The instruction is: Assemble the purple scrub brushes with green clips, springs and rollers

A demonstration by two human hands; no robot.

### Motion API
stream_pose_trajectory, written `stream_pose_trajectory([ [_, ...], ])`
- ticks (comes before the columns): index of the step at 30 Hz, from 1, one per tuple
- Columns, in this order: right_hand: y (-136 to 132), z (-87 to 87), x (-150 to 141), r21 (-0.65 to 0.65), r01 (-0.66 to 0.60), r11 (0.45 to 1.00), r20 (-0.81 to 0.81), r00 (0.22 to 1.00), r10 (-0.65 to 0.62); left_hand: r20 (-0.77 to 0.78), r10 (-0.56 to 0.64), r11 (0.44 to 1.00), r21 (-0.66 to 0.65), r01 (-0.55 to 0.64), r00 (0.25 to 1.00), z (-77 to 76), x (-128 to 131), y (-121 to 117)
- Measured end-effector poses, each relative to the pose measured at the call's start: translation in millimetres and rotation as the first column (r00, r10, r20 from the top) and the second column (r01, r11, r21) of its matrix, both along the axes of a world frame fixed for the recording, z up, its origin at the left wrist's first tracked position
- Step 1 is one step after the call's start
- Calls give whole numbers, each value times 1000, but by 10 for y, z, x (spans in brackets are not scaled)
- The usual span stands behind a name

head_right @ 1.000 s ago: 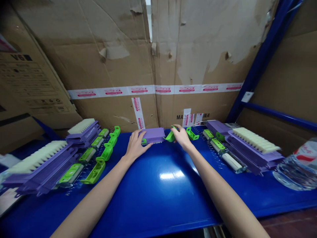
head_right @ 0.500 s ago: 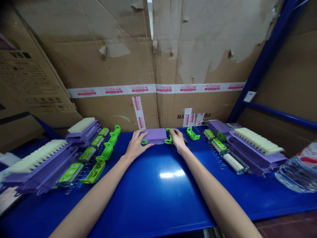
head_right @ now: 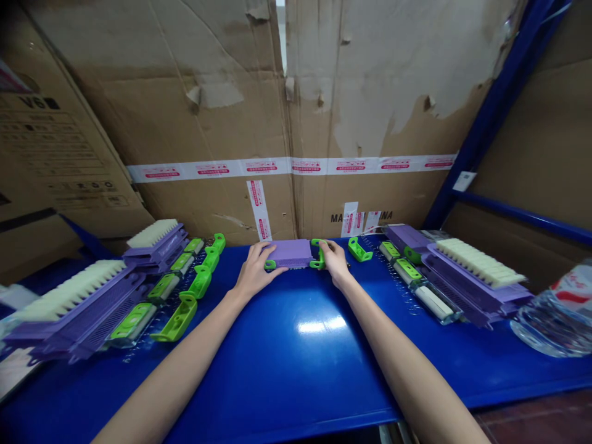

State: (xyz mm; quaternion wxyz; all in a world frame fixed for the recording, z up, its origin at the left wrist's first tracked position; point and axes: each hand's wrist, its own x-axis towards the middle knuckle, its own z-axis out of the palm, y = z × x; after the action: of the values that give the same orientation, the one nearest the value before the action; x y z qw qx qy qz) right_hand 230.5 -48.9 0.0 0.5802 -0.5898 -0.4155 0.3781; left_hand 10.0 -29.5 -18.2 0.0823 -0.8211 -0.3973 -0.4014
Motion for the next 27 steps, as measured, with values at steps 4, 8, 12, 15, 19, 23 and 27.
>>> stream_pose_trajectory([
  [4, -47, 17, 109, -12, 99, 995, 453, 888, -82, 5, 72, 997, -7, -72, 997, -10, -4, 21],
  [8, -107, 43, 159, -109, 118, 987, 703, 711, -7, 24, 106, 994, -9, -106, 994, -16, -13, 40],
  [12, -146, 73, 136, -182, 123, 976, 790, 610, 70, 32, 96, 995, -18, -96, 995, -18, -20, 42],
  [15, -165, 90, 130, -201, 134, 970, 819, 566, 92, 34, 65, 998, -25, -64, 997, -21, -24, 45],
  [19, -199, 97, 151, -184, 151, 971, 865, 494, 88, 35, 20, 999, -42, -19, 999, -30, -30, 56],
  [23, -233, 135, 164, -128, 174, 976, 897, 441, 39, 45, -12, 998, -68, 15, 999, -30, -40, 64],
  [27, -233, 196, 155, -16, 116, 993, 857, 513, -46, 51, -56, 993, -100, 61, 997, -17, -46, 57],
])
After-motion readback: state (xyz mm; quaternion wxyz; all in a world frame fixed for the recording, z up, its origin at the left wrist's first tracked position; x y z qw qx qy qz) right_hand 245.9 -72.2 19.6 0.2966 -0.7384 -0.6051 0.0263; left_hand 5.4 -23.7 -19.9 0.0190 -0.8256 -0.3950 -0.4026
